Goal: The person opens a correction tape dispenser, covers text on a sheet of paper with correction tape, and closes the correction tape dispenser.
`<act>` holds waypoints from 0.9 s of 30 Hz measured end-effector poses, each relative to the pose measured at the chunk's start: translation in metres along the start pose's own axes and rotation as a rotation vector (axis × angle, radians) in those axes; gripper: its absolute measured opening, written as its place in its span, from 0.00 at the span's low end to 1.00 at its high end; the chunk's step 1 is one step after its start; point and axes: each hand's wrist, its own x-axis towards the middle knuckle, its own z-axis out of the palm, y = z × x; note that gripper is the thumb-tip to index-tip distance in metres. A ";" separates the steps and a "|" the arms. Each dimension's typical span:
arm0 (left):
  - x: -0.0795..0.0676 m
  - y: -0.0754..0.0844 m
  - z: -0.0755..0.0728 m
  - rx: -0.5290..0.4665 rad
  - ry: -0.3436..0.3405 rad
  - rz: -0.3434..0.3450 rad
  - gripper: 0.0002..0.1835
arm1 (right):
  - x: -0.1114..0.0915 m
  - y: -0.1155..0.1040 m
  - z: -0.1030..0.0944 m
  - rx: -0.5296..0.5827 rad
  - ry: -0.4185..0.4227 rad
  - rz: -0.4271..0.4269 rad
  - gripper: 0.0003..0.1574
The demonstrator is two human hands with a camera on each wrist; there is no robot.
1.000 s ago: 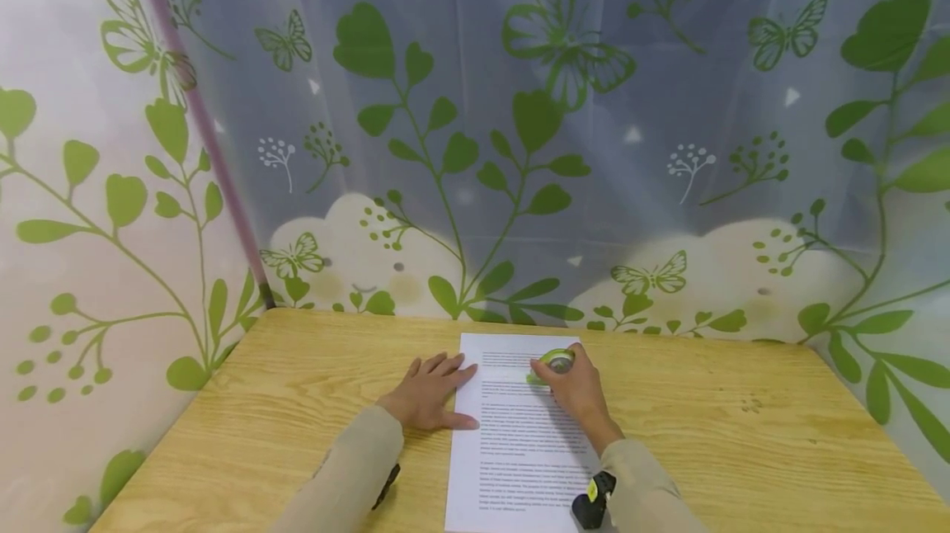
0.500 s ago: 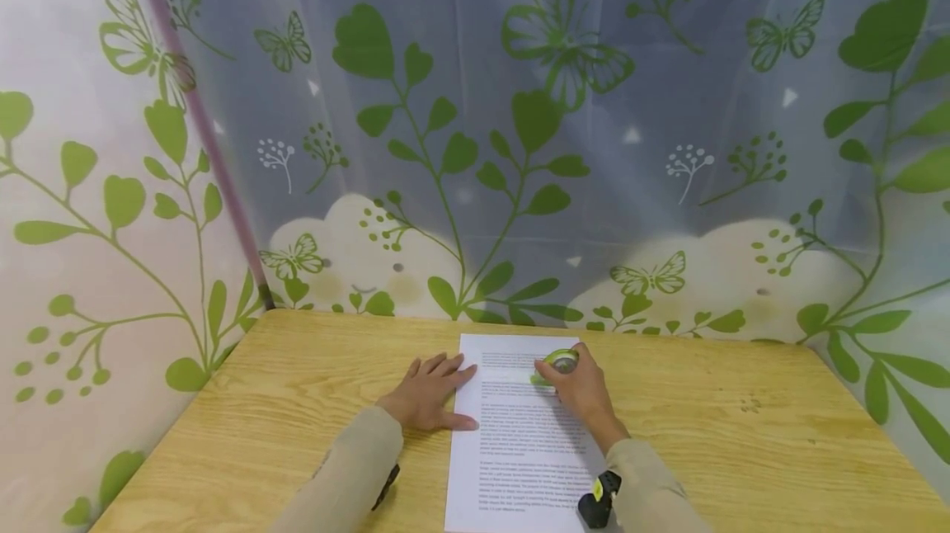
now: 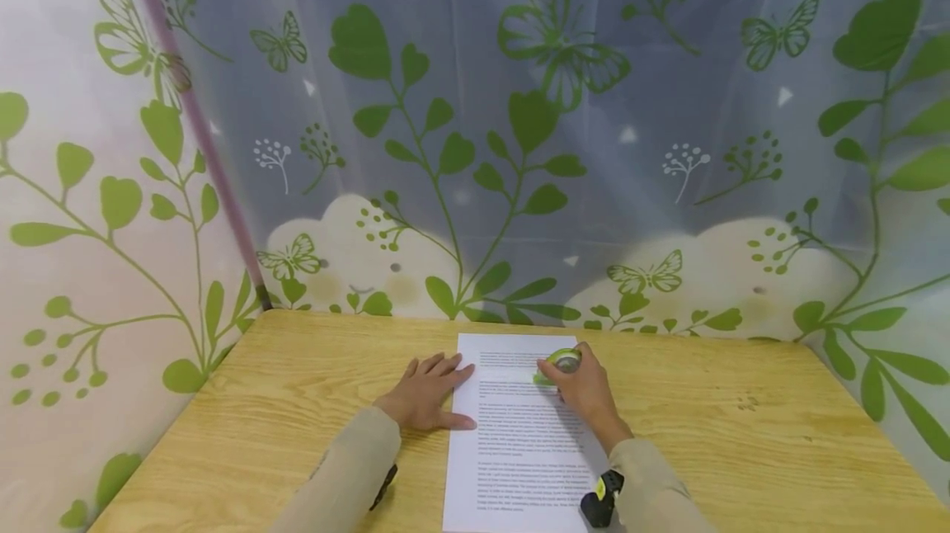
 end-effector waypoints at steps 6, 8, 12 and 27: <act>0.000 -0.001 0.000 -0.002 -0.004 0.002 0.48 | 0.000 0.001 -0.002 -0.003 -0.008 0.013 0.32; 0.000 -0.001 0.000 0.004 -0.005 0.001 0.48 | 0.000 0.001 -0.003 -0.011 -0.006 0.013 0.32; 0.001 -0.001 0.001 0.013 -0.005 -0.003 0.48 | 0.000 0.001 -0.004 -0.006 -0.004 0.015 0.33; 0.002 -0.002 0.002 0.011 0.005 -0.002 0.48 | 0.000 0.005 -0.010 0.026 0.003 0.029 0.32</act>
